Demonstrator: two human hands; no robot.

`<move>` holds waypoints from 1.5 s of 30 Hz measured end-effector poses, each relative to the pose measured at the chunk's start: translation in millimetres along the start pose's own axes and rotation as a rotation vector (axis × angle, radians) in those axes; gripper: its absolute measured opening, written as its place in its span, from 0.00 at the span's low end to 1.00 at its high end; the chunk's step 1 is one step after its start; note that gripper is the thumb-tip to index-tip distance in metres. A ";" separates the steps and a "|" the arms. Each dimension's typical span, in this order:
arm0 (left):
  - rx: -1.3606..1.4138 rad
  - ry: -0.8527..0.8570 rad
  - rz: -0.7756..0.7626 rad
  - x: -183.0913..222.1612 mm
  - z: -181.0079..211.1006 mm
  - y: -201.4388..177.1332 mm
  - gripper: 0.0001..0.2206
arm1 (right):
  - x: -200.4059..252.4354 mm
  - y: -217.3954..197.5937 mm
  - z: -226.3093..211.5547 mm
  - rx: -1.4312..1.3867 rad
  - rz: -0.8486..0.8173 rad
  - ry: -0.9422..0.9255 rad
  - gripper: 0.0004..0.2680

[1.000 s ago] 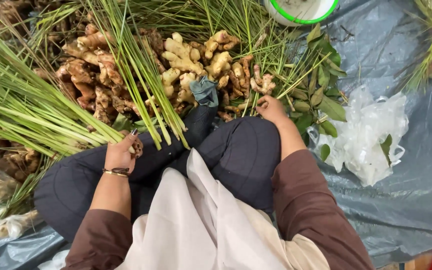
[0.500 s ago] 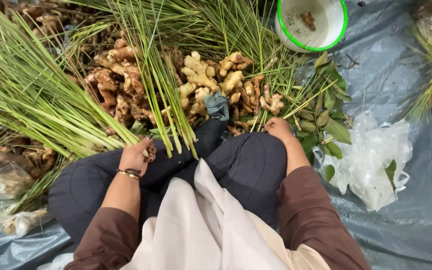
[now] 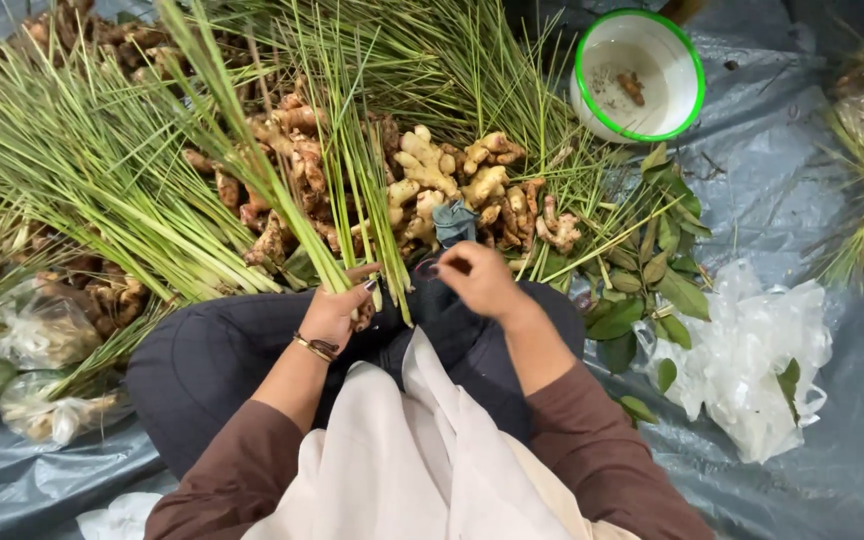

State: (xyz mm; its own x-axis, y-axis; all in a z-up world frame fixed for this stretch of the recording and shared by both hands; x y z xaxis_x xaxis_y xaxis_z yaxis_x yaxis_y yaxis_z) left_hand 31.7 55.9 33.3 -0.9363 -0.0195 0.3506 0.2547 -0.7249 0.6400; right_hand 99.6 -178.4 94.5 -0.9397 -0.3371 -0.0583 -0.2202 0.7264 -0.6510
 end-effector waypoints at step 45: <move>0.049 0.043 0.231 21.8 4.3 28.4 0.21 | 23.5 131.0 -34.0 -0.810 0.003 0.080 0.13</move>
State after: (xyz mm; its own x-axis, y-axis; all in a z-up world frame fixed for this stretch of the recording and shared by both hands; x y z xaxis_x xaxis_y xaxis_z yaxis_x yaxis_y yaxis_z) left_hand 19.6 37.8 62.0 -0.8610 -0.2107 0.4629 0.4736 -0.6639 0.5788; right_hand 39.7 -70.8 33.6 -0.9496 -0.3131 0.0152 -0.3101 0.9453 0.1008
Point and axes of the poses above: each hand's wrist, its own x-axis away from the middle knuckle, its own y-axis out of the palm, z = x × y, the point moved 4 cm from there along -x, towards the middle knuckle, and after that the axes turned 10 degrees about x, right-handed, at the moved point
